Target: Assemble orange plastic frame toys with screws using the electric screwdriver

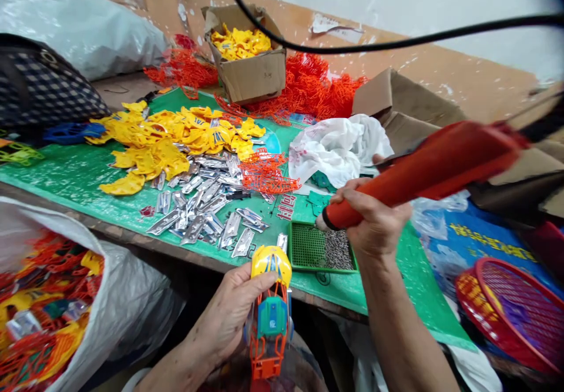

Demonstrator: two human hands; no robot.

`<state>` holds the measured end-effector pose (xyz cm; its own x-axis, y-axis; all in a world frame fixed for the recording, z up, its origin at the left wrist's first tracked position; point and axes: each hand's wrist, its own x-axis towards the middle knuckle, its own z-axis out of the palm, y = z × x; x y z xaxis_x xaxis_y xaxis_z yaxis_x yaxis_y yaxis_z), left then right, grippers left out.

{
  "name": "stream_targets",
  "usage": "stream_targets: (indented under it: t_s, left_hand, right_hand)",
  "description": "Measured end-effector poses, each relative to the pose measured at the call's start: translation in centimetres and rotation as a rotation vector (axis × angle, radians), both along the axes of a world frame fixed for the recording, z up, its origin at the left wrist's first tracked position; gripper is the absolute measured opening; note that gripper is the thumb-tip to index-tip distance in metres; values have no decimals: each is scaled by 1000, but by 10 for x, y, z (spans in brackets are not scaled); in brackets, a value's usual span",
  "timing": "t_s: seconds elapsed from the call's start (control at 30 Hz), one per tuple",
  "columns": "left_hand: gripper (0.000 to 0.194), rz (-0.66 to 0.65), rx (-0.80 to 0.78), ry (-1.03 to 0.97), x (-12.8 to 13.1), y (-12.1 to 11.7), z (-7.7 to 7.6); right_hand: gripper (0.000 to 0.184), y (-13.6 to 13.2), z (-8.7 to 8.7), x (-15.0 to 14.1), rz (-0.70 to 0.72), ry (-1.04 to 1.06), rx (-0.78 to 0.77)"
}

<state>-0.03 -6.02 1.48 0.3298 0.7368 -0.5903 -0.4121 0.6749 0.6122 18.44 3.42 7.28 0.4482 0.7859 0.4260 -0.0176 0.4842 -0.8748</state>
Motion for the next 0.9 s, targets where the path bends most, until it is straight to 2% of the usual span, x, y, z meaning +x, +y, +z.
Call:
stream_targets:
  t_s: [0.07, 0.17, 0.3, 0.53, 0.9]
  left_hand:
    - [28, 19, 2, -15, 0, 1, -1]
    - [27, 46, -9, -17, 0, 2, -3]
    - [28, 102, -22, -51, 1, 3, -5]
    - [32, 120, -39, -109, 0, 2, -1]
    - [30, 145, -32, -116, 2, -2, -8]
  right_hand:
    - [14, -14, 15, -4, 78, 68, 38]
    - [28, -38, 31, -12, 274, 131, 49]
    - [30, -63, 33, -22, 449, 171, 17]
    - [33, -68, 24, -34, 465, 167, 2]
    - [43, -66, 16, -37, 450, 154, -22]
